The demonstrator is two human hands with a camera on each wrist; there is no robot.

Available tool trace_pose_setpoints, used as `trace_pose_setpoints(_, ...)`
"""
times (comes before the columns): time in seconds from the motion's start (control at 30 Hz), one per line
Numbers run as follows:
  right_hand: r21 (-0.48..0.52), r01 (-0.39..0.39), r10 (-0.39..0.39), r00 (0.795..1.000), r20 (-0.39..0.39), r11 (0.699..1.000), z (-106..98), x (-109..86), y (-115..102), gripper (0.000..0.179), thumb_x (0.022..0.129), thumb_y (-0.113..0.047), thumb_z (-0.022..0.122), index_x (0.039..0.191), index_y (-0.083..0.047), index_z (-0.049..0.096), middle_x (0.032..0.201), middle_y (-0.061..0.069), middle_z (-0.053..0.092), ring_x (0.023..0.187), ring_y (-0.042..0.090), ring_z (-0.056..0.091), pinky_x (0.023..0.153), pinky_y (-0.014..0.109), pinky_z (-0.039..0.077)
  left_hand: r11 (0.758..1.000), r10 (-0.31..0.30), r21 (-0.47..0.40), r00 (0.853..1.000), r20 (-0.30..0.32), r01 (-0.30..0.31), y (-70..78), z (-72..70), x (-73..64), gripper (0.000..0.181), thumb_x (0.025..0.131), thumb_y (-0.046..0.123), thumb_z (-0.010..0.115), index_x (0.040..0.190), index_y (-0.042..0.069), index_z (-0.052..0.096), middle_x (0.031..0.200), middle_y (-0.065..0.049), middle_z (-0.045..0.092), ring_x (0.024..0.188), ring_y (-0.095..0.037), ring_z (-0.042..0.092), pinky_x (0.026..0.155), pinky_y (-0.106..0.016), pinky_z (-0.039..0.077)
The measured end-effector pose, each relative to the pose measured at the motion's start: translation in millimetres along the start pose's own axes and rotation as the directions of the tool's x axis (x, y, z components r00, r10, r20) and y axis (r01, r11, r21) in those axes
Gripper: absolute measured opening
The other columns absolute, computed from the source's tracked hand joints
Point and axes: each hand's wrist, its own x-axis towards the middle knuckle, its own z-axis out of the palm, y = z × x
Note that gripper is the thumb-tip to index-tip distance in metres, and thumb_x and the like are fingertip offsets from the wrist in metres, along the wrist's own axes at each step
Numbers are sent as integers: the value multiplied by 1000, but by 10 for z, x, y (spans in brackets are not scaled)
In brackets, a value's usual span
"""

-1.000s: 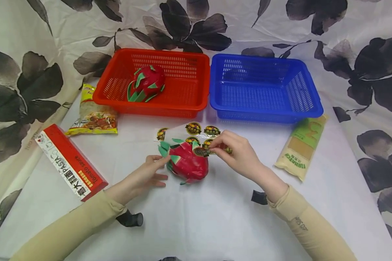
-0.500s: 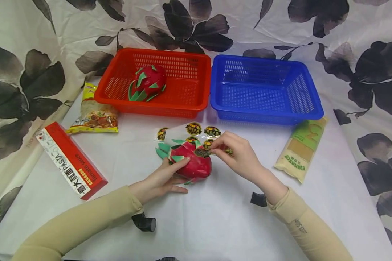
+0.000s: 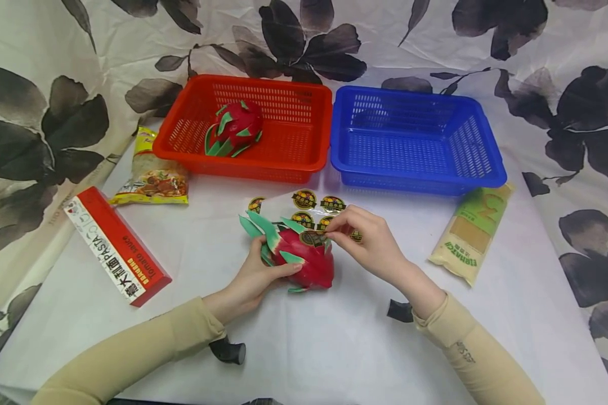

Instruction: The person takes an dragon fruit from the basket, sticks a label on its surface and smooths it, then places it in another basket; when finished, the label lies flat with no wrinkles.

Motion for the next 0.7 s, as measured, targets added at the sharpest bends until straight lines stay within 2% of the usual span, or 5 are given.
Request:
trace_pose_setpoints(0.1, -1, 0, 0, 1000, 0, 1000, -3, -3, -5, 24, 72, 9, 72, 84, -10, 64, 79, -2, 63, 71, 2, 54, 63, 14, 46, 995, 59, 78, 998, -21, -57, -15, -3, 13, 88, 73, 22, 78, 139, 15, 21, 137, -10, 36, 128, -26, 32, 98, -39, 44)
trace_pose_setpoints(0.2, -3, -1, 1, 1000, 0, 1000, -7, -7, -14, 24, 72, 9, 72, 84, -10, 64, 79, -2, 63, 71, 2, 54, 63, 14, 47, 988, 97, 119, 995, -12, -95, -27, -28, 37, 87, 72, 24, 79, 138, 14, 22, 136, -9, 38, 128, -25, 33, 100, -39, 42)
trace_pose_setpoints(0.37, 2, -13, 13, 1000, -2, 1000, -8, -6, -15, 24, 72, 9, 72, 84, -10, 64, 79, -2, 63, 71, 2, 55, 63, 14, 46, 989, 97, 113, 995, 8, -98, -8, -97, 78, 86, 72, 28, 78, 138, 15, 25, 134, -5, 41, 126, -21, 37, 98, -37, 44)
trace_pose_setpoints(0.53, 31, -52, 52, 999, 13, 998, -7, -11, -17, 23, 73, 9, 71, 84, -10, 65, 79, -2, 63, 71, 2, 55, 63, 15, 47, 990, 96, 97, 994, 47, -100, 108, -168, 84, 79, 74, 28, 77, 136, 17, 29, 132, -2, 44, 122, -19, 42, 94, -36, 47)
trace_pose_setpoints(0.7, 104, -157, 152, 987, 50, 982, -16, -11, -50, 17, 77, 5, 69, 85, -9, 64, 80, -1, 63, 72, 3, 56, 64, 16, 48, 982, 127, 133, 989, 82, -137, 270, -246, 102, 71, 77, 30, 73, 135, 19, 32, 130, -3, 45, 118, -20, 46, 90, -35, 50)
